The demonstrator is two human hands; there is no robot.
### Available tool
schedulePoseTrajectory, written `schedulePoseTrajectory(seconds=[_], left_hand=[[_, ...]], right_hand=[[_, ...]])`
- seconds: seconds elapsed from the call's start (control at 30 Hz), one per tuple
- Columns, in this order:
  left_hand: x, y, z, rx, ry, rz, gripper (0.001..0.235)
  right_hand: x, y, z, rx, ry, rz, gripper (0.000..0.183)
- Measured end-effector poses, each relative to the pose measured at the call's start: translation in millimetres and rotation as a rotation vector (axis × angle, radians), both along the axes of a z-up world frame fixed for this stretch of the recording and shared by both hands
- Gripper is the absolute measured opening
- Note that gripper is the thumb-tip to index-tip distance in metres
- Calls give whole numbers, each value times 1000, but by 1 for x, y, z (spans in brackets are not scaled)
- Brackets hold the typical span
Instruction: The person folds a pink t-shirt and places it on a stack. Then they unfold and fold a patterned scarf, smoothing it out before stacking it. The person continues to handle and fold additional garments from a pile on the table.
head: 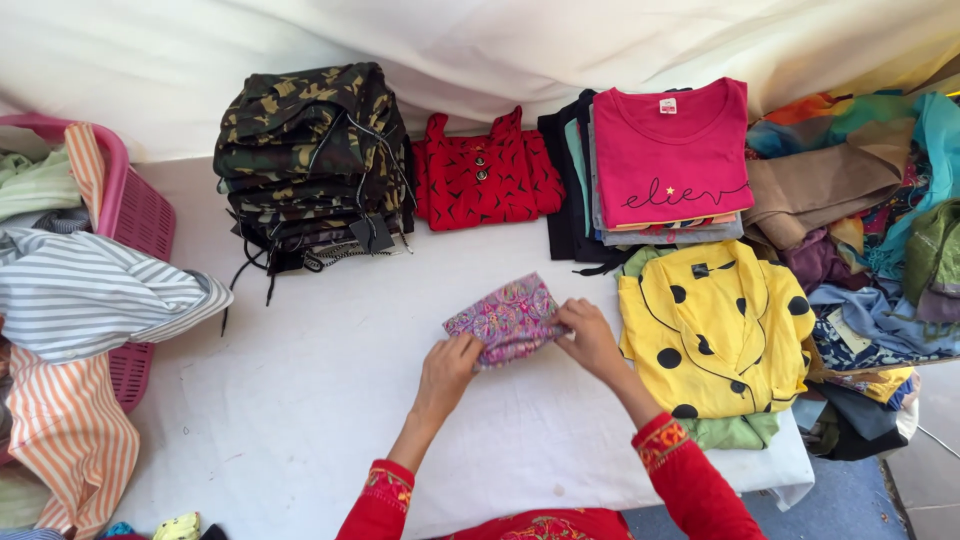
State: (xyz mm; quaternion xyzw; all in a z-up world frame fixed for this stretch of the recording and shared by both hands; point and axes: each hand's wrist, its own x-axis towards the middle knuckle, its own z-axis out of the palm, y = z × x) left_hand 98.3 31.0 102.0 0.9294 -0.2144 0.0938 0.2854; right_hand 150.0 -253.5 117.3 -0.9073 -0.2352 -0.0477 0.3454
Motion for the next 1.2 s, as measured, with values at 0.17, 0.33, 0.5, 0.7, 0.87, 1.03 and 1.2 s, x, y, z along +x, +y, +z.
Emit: schedulePoseTrajectory(seconds=[0.17,0.33,0.5,0.7,0.87,1.03,1.2], left_hand=[[-59,4,-79,144,-23,-41,33],[-98,3,-51,8,227,-10,28],[-112,-17,-71,-60,-12,129,51],[-107,-24,-74,-15,-77,275,44],[-109,-21,-83,64,-93,255,41],[-123,-16,-98,57,-153,185,45],[-128,-29,-96,15,-149,204,40]], right_hand=[[-66,2,-54,-108,57,-16,28],[-104,-4,-69,-112,142,21,43],[-111,-2,-78,-190,-34,-78,48],[-99,15,-48,-178,-28,-29,42],[-96,15,-62,-190,-35,38,20],[-106,11,-52,-24,-46,-109,15],[-114,7,-50,3,-83,-185,18]])
